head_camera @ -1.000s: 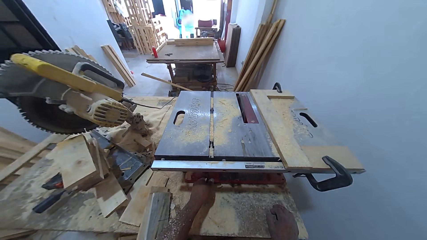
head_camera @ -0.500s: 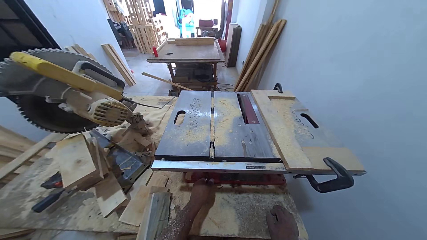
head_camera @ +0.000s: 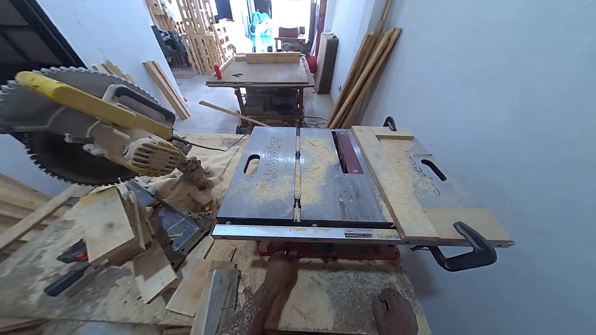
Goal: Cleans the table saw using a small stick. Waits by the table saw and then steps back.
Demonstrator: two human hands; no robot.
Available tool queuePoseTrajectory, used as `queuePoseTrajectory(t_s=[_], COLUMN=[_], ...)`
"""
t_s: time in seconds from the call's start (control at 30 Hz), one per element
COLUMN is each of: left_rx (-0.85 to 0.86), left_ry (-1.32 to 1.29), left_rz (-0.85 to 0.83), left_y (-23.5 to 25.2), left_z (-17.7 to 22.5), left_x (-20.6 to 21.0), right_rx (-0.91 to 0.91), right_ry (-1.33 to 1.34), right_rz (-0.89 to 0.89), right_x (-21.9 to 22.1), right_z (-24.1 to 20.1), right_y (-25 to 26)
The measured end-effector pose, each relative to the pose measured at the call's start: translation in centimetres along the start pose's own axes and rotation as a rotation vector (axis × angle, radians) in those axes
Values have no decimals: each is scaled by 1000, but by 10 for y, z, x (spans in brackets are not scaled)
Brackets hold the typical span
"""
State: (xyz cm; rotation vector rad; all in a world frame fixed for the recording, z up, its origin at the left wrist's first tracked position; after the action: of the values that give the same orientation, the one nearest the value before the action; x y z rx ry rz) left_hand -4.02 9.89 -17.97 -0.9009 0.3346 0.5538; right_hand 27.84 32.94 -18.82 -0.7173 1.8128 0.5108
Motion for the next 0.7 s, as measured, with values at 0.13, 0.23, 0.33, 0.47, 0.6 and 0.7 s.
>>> queuePoseTrajectory(t_s=[0.13, 0.23, 0.33, 0.47, 0.6, 0.7], left_rx=[-30, -18, 26, 103, 173, 177], left_ry=[-8, 38, 115, 170, 152, 143], left_rz=[-23, -56, -140, -303, -360, -392], left_y=[2, -1, -15, -37, -62, -73], left_z=[-4, 0, 11, 22, 29, 26], left_x=[2, 0, 4, 23, 32, 34], right_rx=[18, 14, 14, -1, -13, 1], right_ry=[-10, 3, 1, -4, 3, 6], right_rz=[-26, -17, -28, -10, -18, -26], right_x=[2, 1, 2, 5, 4, 3], right_z=[0, 0, 2, 6, 4, 5], right_y=[1, 0, 1, 0, 1, 1])
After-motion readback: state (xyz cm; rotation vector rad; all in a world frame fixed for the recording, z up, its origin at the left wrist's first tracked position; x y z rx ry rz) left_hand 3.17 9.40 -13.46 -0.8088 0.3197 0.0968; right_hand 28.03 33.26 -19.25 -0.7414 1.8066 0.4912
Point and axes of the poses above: each hand's wrist, its own y-axis towards the middle knuckle, its own x-axis out of the palm, z = x × y, the point moved 10 cm from there along y, towards the middle knuckle, and after that the axes turned 15 degrees about -z, right-handed, at the moved point
